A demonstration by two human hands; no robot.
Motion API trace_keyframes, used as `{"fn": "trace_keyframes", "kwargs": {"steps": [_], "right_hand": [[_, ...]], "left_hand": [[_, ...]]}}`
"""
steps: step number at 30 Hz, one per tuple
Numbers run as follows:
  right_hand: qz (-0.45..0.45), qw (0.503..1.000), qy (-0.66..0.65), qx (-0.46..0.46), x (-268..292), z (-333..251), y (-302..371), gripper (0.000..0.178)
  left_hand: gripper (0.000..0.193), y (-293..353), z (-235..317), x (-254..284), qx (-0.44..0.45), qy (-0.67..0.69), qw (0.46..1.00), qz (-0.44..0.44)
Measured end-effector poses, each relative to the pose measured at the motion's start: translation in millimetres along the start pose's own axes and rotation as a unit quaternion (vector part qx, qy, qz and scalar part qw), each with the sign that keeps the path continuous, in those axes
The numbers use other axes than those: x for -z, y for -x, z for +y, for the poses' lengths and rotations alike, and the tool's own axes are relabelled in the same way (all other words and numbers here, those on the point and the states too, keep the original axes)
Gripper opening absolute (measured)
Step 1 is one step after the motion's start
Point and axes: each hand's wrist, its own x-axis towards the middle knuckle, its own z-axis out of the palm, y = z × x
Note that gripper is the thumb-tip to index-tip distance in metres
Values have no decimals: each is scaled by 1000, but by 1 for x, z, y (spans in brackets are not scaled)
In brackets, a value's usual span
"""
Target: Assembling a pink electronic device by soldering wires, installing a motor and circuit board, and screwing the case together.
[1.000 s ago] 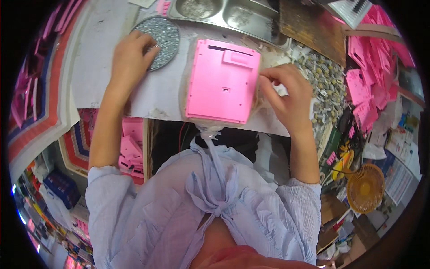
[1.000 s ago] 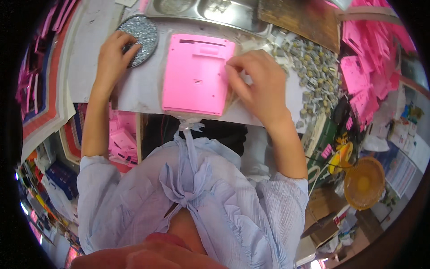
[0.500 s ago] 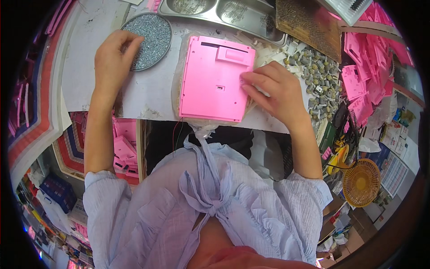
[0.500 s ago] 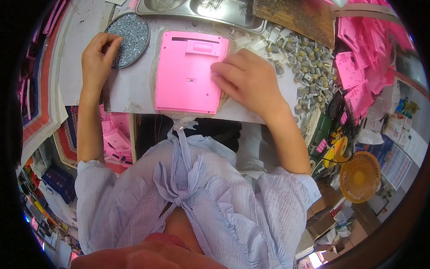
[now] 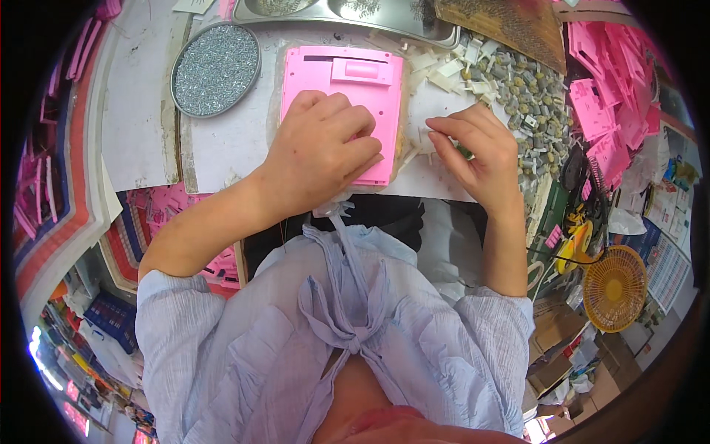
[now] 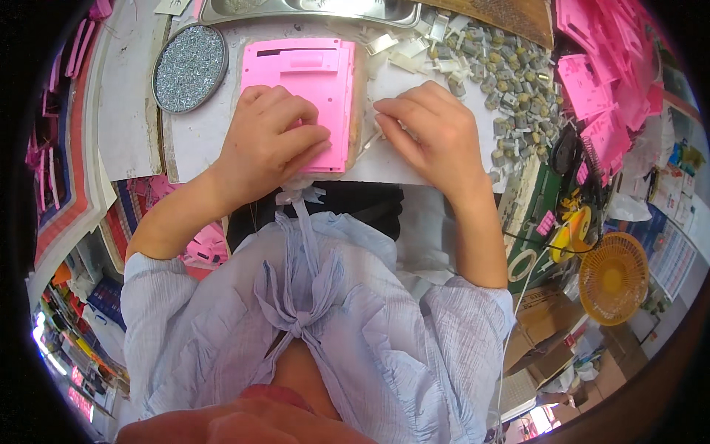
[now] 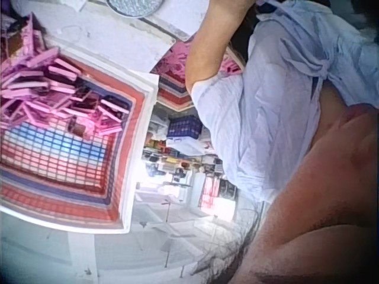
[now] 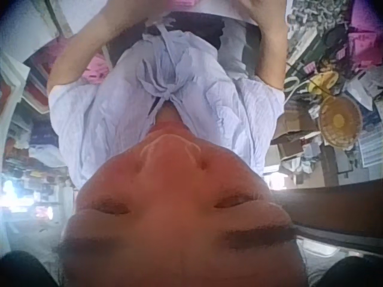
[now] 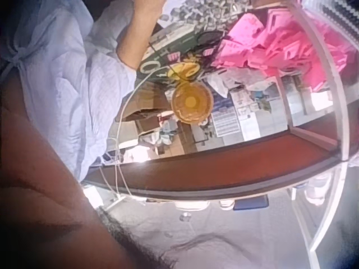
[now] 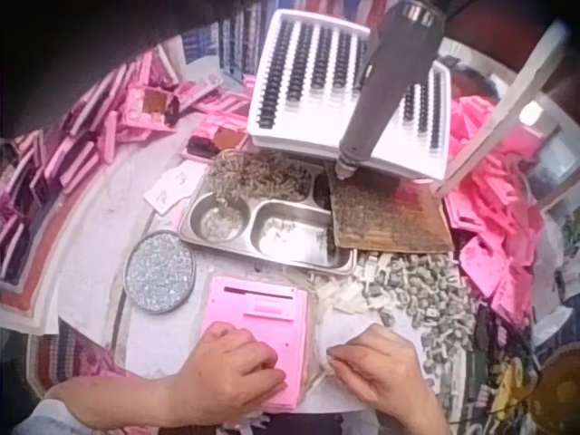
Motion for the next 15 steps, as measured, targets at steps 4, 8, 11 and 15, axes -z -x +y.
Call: {"fn": "trace_keyframes", "kwargs": {"steps": [4,8,11,15], "right_hand": [[10,1000,-3,-5,4,1,6,15],[14,1000,1,0,10,2,4,17],[52,999,7,-3,20,12,-2,17],[312,933,-110,-145,25,25,-64,18]], "left_hand": [[15,1,1,-5,-25,-45,998,33],[25,5,-1,9,17,-38,999,21],[27,16,-43,40,86,-90,987,98],[17,50,-106,74,279,-264,922,42]]}}
